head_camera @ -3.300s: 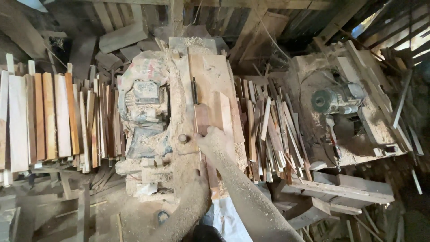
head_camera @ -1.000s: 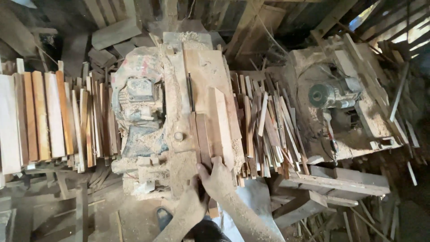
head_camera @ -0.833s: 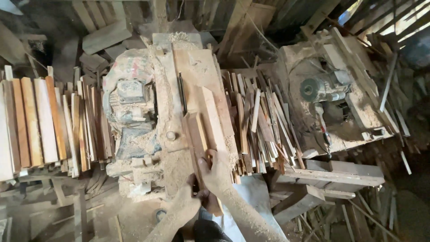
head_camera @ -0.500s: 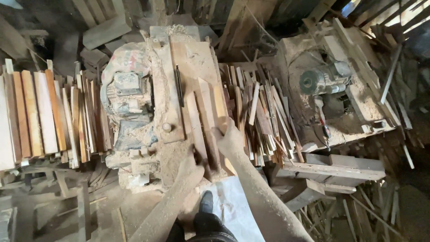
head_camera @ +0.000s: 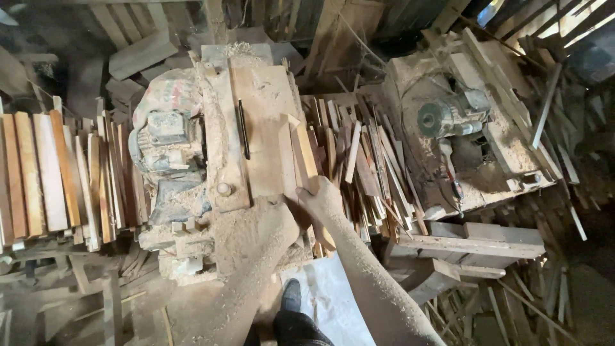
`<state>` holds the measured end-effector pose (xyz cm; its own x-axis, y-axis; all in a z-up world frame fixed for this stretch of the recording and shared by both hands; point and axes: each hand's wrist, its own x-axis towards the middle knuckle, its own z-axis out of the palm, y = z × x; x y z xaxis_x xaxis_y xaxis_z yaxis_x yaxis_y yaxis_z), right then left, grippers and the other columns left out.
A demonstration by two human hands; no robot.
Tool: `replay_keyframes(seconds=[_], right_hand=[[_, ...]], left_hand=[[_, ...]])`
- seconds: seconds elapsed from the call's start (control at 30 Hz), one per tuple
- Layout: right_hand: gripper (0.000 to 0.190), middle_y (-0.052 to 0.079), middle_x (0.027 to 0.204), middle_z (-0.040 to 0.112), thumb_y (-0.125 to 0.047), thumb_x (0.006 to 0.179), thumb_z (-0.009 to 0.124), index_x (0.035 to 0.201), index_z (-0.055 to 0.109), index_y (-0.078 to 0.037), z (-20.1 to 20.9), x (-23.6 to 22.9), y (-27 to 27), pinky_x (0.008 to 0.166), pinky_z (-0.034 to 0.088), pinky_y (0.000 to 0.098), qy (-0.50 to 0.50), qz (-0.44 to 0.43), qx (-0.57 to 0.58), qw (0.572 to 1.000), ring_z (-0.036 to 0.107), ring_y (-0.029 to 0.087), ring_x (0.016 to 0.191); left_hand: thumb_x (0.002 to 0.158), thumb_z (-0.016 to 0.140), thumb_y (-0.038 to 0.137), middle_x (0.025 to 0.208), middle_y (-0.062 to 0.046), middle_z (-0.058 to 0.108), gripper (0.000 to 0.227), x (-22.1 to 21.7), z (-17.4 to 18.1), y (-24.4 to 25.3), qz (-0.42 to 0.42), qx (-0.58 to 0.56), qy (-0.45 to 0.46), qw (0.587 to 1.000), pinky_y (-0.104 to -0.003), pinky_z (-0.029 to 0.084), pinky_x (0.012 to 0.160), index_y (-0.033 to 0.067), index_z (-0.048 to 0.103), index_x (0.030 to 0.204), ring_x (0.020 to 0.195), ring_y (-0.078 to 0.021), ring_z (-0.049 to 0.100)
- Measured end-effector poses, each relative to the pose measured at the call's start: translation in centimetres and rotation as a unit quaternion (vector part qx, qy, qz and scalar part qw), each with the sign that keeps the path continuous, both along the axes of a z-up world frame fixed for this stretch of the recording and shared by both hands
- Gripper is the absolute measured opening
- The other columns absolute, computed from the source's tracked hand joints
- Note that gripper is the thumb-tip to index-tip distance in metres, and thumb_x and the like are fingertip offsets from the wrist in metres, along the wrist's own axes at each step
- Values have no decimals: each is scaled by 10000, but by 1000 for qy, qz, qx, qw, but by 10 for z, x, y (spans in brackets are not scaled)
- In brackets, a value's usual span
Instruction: Feeding thin wooden strips into a woodworking machine for processing, likely planing or sanding.
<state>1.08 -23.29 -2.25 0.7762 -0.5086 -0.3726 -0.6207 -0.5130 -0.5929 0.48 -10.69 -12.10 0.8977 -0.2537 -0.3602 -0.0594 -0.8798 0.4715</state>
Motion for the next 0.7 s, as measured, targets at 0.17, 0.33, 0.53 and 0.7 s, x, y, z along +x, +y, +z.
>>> replay_keyframes(seconds=[0.17,0.33,0.53,0.7], right_hand=[[526,230,1094,725,-583,815,750,1166,665,-200,45,-19,6,963,565,510,-10,-49,-6,999,681,421,1127],[642,270,910,708,-636,985,459,955,679,-34,13,-52,18,870,525,509,-111,-66,155,979,672,403,949],[438,123,1173,704,-242,890,617,1304,577,-107,66,-27,50,1035,507,432,-52,-14,-49,997,664,274,1130],[526,205,1234,628,54,926,497,1445,425,22,19,-10,47,987,483,468,44,71,-203,976,537,387,1170]], left_hand=[[980,531,549,1220,-230,679,582,-30,185,31,38,-72,-43,996,-528,615,852,141,567,1394,1099,-419,704],[937,695,440,1150,-228,706,646,-53,245,45,124,-407,184,886,-436,593,902,45,547,1427,1079,-370,696],[982,572,377,930,-139,651,415,-52,265,76,120,-339,214,908,-362,607,591,82,559,1273,792,-273,695],[971,523,388,878,-93,658,367,-52,260,78,145,-272,224,924,-351,502,659,119,530,1220,737,-219,641]])
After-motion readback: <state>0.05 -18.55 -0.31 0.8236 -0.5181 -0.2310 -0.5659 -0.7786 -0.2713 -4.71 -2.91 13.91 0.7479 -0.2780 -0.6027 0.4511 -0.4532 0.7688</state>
